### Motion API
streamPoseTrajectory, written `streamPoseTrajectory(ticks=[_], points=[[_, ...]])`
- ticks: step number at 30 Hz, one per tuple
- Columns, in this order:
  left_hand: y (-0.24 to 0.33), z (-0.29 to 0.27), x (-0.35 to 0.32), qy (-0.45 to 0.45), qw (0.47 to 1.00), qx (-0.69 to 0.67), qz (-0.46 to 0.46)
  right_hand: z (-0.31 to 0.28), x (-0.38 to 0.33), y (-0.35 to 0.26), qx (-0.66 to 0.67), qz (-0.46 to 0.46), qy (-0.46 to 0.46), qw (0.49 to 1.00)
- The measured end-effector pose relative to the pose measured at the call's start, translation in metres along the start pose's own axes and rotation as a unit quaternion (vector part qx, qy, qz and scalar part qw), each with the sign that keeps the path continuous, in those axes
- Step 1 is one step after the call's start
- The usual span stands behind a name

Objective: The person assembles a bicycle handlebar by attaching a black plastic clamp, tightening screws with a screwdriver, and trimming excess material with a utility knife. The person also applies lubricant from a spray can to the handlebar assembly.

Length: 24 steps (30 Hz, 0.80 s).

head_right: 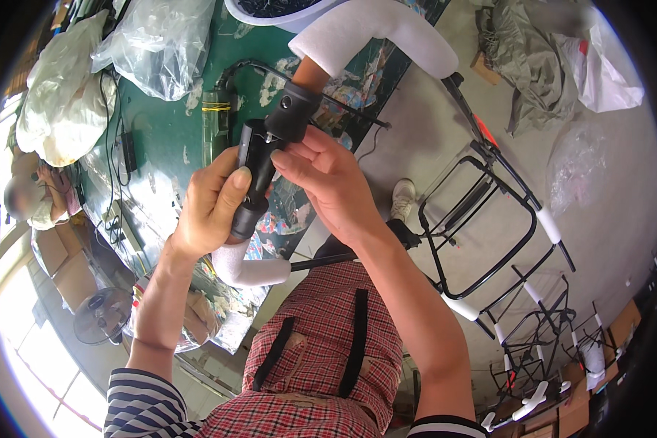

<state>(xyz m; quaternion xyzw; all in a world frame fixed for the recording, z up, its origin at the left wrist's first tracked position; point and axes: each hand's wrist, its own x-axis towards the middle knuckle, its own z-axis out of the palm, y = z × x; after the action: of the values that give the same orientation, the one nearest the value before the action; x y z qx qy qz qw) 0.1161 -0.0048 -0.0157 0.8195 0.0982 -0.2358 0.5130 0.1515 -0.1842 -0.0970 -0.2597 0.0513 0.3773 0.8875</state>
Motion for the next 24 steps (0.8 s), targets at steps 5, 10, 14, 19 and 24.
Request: streamPoseTrajectory(ticks=[5, 10, 14, 19, 24], points=[[0.001, -0.005, 0.004, -0.054, 0.998, -0.011, -0.039, -0.001, -0.001, 0.0, -0.004, -0.008, 0.01, 1.0], [-0.012, -0.007, 0.014, -0.114, 0.983, -0.142, -0.004, 0.007, 0.001, -0.004, 0.01, -0.025, 0.015, 1.0], [-0.014, -0.009, 0.021, -0.156, 0.969, -0.19, -0.007, 0.008, 0.001, -0.003, -0.034, -0.044, 0.029, 0.998], [-0.024, -0.005, 0.022, -0.182, 0.94, -0.287, -0.025, 0.012, -0.006, -0.002, -0.095, -0.03, 0.075, 0.992], [-0.018, 0.0, 0.02, -0.15, 0.947, -0.283, -0.023, 0.013, -0.006, 0.0, -0.087, -0.026, 0.074, 0.993]])
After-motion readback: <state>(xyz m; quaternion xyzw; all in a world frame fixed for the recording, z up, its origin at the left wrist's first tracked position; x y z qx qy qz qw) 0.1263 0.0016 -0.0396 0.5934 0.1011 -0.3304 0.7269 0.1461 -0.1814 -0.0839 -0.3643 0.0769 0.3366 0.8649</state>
